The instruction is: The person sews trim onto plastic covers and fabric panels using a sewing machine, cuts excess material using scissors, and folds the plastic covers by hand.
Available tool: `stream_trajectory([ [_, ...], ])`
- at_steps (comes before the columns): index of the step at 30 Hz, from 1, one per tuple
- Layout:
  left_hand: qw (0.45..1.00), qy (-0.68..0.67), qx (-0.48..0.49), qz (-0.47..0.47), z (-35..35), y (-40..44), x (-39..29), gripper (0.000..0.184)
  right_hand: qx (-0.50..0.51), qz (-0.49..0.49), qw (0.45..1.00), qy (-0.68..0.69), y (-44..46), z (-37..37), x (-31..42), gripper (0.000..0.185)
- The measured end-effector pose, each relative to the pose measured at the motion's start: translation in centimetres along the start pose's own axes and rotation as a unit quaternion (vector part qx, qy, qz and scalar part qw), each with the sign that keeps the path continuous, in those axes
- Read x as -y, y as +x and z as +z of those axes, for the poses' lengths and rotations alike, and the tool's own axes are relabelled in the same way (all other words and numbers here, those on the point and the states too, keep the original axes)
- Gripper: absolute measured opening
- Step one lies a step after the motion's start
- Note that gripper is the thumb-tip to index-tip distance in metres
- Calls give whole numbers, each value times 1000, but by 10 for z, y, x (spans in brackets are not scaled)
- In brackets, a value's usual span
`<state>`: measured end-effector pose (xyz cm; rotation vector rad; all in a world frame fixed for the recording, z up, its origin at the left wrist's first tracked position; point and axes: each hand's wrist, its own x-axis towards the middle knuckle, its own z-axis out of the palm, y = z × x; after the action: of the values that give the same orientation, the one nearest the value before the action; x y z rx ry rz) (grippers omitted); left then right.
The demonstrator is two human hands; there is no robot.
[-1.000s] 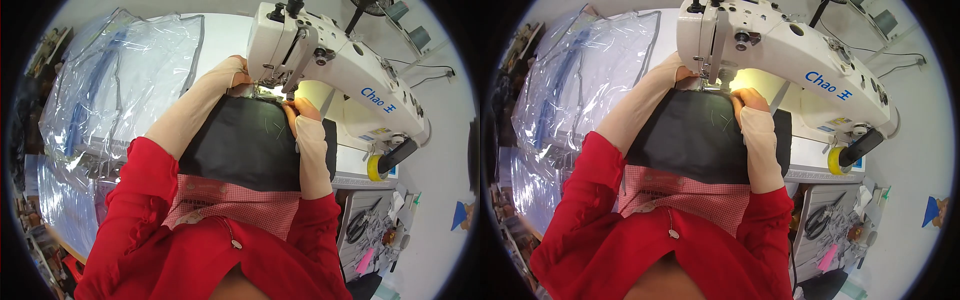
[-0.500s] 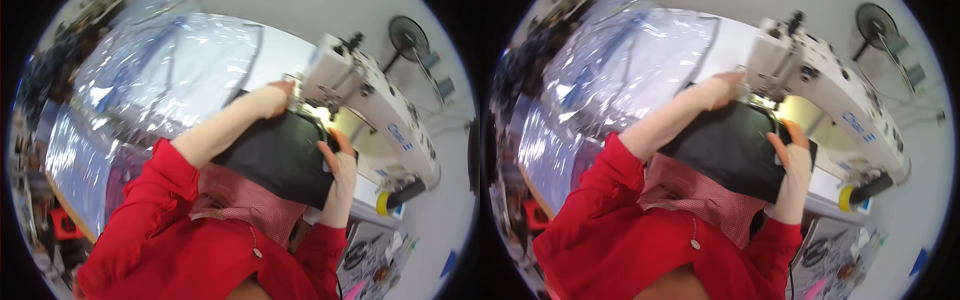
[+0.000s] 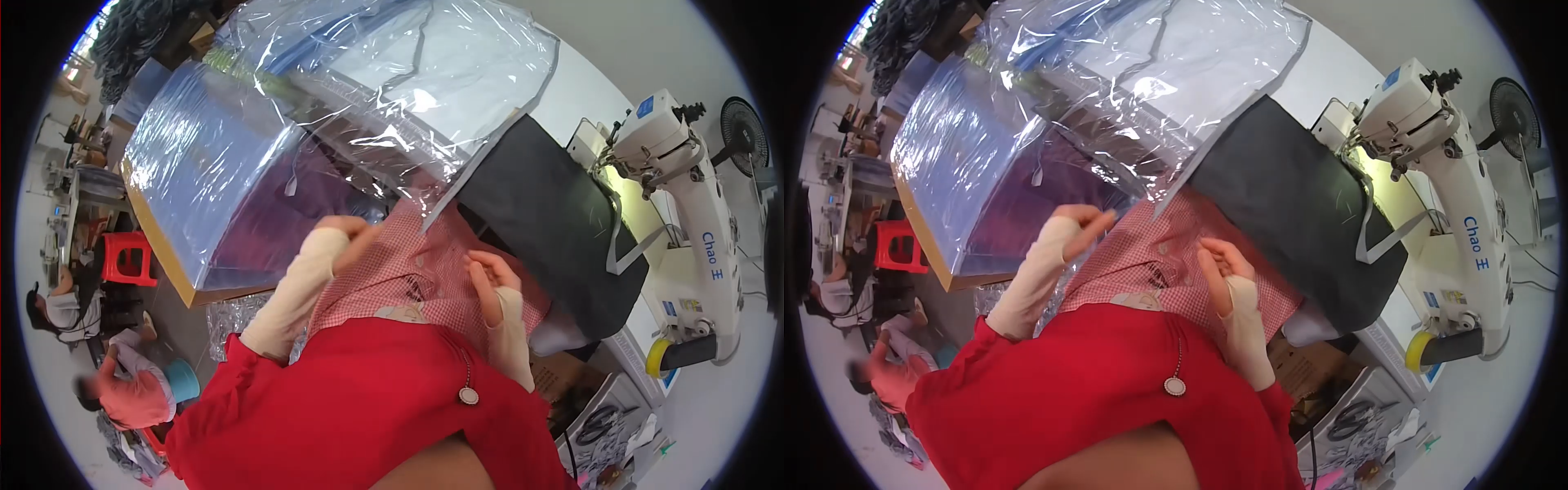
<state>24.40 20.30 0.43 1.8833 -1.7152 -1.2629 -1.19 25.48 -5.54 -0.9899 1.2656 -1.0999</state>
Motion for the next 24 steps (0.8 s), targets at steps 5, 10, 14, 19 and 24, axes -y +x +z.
stream_trajectory([
  [5,950,-295,-101,14,-22,39,65,39,10,65,990,125,30,47,-11,38],
  [10,918,-375,-82,97,-41,62,67,40,-68,32,994,75,63,75,-7,22],
  [14,891,-440,-19,113,-58,75,66,47,-130,-36,990,50,54,77,16,20],
  [19,844,-505,150,100,-94,105,55,62,-163,-113,980,25,37,52,63,19],
  [24,839,-497,154,157,-122,91,24,59,-185,-147,966,103,29,15,72,16],
])
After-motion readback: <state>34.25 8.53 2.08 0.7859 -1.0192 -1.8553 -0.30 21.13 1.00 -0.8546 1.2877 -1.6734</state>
